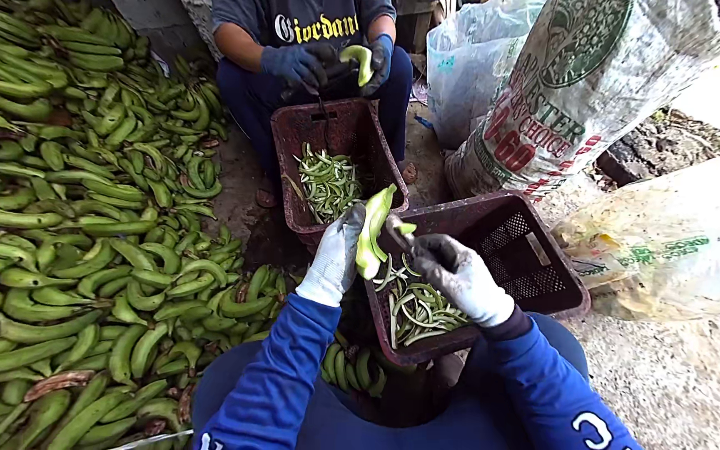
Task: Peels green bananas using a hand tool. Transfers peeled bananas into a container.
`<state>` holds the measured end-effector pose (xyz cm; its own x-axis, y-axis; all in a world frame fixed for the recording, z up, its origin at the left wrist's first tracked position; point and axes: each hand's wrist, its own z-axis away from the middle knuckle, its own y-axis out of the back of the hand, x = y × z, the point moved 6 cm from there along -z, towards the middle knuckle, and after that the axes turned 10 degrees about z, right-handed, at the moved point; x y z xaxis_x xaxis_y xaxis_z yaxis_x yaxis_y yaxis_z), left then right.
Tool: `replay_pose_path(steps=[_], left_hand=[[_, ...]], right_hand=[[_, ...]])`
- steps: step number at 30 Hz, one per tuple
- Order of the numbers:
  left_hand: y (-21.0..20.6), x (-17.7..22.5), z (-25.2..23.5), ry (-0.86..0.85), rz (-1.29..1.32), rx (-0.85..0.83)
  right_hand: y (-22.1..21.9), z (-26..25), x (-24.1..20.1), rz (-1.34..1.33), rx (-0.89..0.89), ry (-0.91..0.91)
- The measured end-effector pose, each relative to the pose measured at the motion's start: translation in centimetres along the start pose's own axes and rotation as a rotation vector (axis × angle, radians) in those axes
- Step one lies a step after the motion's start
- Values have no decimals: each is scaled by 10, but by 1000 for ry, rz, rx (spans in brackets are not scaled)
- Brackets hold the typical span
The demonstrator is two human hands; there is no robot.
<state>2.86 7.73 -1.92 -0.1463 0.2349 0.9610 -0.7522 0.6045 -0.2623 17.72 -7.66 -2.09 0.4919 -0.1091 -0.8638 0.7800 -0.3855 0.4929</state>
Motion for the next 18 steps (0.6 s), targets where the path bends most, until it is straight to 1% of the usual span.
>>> replay_pose_path(steps=[2,4,7,9,12,14,16,18], left_hand=[[-4,4,0,-60,-16,27],[-7,5,0,-69,-32,34],[-16,-3,4,-33,32,-12],[-21,-10,8,-8,33,-48],[-27,-17,10,73,6,-75],[-27,-23,10,162,22,-69],[-25,-28,7,223,89,-47],[-23,-28,5,252,122,-32]], right_hand=[[-13,3,-7,-11,-108,77],[-21,2,-5,51,-179,107],[-24,-4,8,158,-171,74],[-22,-7,15,231,-67,70],[-10,-11,21,318,229,119],[5,-18,27,333,369,63],[19,-22,33,350,401,-31],[26,-21,34,366,374,-98]])
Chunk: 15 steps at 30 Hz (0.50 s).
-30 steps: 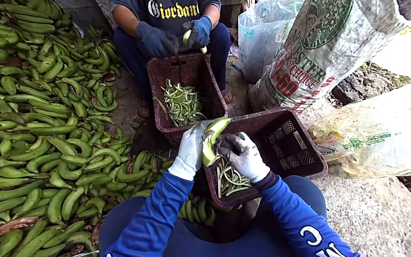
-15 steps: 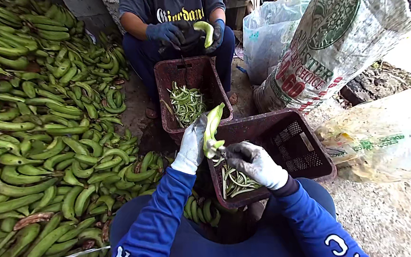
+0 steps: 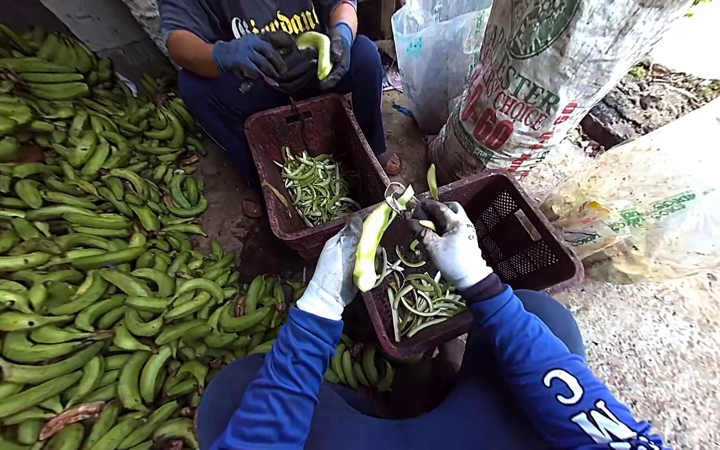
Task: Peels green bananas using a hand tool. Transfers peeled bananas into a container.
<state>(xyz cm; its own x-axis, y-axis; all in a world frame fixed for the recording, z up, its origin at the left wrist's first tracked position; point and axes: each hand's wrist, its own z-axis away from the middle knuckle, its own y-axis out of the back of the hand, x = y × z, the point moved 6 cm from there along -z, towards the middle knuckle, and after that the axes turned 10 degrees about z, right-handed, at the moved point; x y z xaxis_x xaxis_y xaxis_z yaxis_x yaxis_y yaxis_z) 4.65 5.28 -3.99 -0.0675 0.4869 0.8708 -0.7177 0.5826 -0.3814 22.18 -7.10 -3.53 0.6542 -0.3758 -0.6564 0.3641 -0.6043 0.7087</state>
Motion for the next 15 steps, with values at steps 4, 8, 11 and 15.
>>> replay_pose_path(steps=[4,8,11,15], left_hand=[[0,5,6,-43,-115,-59],[-9,4,9,-40,-71,-139],[3,8,4,-92,-59,-47],[16,20,4,-223,-159,81]], right_hand=[[1,-8,20,44,-60,-196],[23,-25,48,-97,-4,-381],[18,-11,36,-100,-243,-308],[-10,8,29,-155,-567,-348]])
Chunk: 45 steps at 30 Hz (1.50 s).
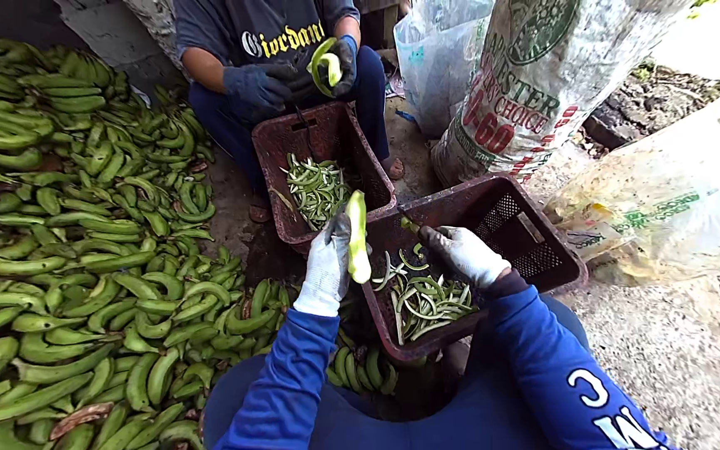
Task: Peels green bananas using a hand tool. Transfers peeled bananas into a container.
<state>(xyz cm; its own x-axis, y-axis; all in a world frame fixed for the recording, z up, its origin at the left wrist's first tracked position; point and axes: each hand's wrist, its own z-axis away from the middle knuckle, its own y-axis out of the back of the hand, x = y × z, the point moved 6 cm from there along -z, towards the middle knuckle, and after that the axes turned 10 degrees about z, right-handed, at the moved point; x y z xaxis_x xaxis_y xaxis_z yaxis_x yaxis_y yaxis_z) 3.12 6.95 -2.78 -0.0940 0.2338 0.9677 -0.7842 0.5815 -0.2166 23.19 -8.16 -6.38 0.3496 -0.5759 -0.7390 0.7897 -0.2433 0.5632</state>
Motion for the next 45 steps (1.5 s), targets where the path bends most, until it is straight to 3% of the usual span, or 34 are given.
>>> replay_pose_path(steps=[4,9,12,15,22,28,30,34,39,45], left_hand=[[4,3,0,-8,75,7],[-1,-7,-4,127,286,-8],[-9,-9,-7,155,392,-62],[-13,-15,-7,137,367,-52],[-24,-27,-4,149,322,-101],[-19,-27,-1,149,-155,82],[-16,-33,-3,173,-39,102],[-24,-36,-4,260,307,-9],[-29,-38,1,237,293,-75],[-28,-33,3,231,278,-54]], right_hand=[[-12,17,-26,-600,-279,38],[-31,20,-40,-878,-576,171],[-38,12,-33,-752,-483,104],[-41,17,-39,-633,-454,169],[-45,21,-42,-661,-496,211],[-34,21,-40,-574,-361,210],[-30,20,-38,-530,-297,199],[-26,15,-36,-320,-151,234],[-23,17,-40,-62,27,306],[-19,17,-38,4,39,301]])
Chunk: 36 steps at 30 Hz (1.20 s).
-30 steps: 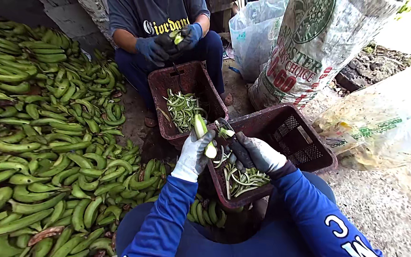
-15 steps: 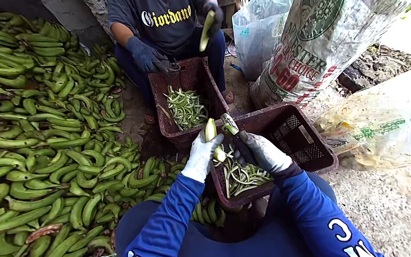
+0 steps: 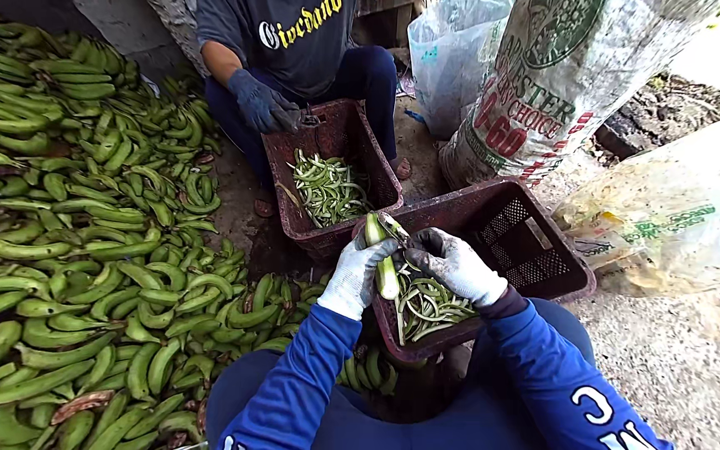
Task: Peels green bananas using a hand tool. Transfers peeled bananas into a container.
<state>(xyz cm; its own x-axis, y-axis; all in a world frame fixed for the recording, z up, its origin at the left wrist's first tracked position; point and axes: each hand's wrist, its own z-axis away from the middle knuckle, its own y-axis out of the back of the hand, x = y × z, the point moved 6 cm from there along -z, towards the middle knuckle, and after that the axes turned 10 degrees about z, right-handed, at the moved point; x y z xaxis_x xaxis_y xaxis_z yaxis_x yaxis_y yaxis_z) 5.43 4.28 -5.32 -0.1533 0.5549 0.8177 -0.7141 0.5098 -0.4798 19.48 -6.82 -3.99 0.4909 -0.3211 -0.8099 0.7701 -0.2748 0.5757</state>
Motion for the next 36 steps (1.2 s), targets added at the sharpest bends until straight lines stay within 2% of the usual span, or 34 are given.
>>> replay_pose_path(steps=[3,6,7,9,11,13,15,18,22,27,31,34,36], left_hand=[[2,3,2,4,-93,98],[7,0,-2,6,-233,152],[9,-4,-4,27,-221,131],[10,-12,-9,81,-132,101],[10,-11,-11,85,-92,65],[6,0,-9,24,-139,-2],[1,18,-3,-115,-207,-14],[4,40,2,-275,-156,-10],[11,43,6,-215,28,17],[0,36,10,-161,136,-70],[-7,28,13,-171,107,-165],[-11,26,18,-175,-71,-132],[-11,19,18,-142,-163,-91]], right_hand=[[2,1,0,-85,-3,-3],[9,4,-2,-388,11,-9],[14,5,-2,-381,40,-16],[26,6,2,-129,133,-31],[29,8,3,14,144,-16],[25,11,0,-13,87,55],[19,15,-8,-82,26,129],[9,19,-18,-139,-76,208],[-7,23,-26,-127,-188,285],[-19,15,-21,-24,-213,303],[-15,6,-13,119,-51,293],[2,3,-14,179,332,328],[23,-1,-9,131,550,255]])
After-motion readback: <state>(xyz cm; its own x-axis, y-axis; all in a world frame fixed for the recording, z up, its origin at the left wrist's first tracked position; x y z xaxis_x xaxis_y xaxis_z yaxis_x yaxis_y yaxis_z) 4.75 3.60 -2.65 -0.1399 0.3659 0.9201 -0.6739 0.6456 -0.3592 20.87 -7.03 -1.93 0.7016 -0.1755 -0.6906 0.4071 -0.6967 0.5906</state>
